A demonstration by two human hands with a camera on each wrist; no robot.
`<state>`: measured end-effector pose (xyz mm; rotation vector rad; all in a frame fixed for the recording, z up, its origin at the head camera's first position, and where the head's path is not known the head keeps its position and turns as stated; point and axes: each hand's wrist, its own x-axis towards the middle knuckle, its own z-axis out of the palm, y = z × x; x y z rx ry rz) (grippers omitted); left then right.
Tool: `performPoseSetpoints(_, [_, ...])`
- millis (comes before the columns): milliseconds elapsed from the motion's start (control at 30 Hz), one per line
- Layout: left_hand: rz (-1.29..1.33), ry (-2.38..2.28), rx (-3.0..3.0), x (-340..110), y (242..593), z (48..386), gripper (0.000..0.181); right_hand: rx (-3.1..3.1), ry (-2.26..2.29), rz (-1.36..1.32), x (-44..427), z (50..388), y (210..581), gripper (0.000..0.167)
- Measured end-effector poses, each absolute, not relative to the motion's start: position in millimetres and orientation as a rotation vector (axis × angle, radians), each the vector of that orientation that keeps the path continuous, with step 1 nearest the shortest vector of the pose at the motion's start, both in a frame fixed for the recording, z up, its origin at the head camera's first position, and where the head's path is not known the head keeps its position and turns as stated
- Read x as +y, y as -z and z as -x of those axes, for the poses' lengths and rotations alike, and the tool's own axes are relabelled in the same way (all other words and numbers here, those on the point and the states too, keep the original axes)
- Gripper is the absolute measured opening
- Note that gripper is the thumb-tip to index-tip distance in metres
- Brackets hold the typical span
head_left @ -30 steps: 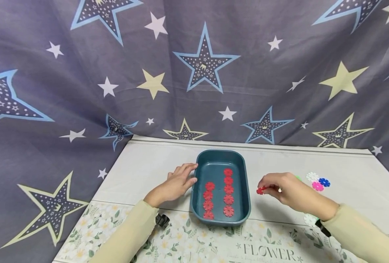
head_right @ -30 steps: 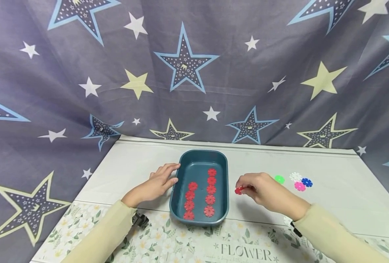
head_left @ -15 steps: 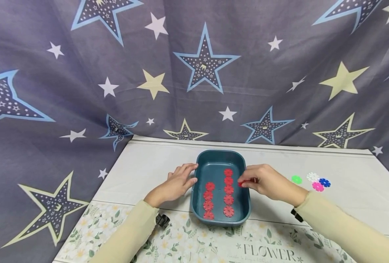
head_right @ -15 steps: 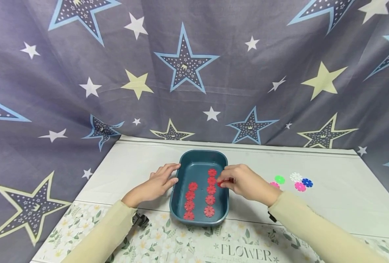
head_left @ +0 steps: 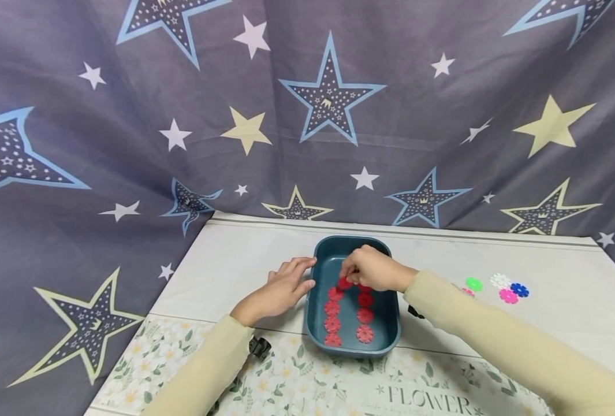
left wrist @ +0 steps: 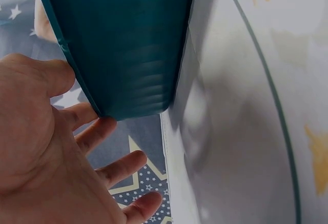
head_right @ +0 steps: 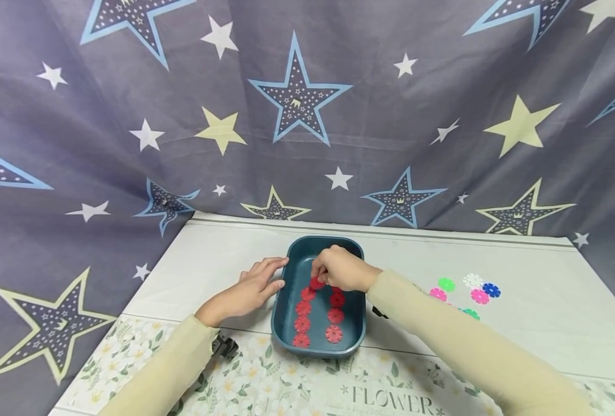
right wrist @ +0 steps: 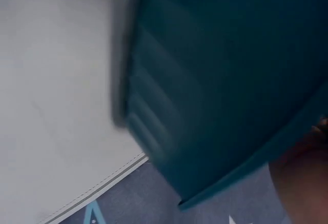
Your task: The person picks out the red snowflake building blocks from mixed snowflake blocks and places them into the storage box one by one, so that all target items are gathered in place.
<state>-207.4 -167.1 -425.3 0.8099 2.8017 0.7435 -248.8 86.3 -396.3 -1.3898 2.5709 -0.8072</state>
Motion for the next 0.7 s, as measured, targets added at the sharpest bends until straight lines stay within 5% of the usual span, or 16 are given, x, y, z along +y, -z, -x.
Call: performPoseSetpoints(700, [-0.802,-0.726,2.805,-167.1,427.5,207.6,0.054,2.692,0.498,1.246,54.3,264.4,412.0,0.012])
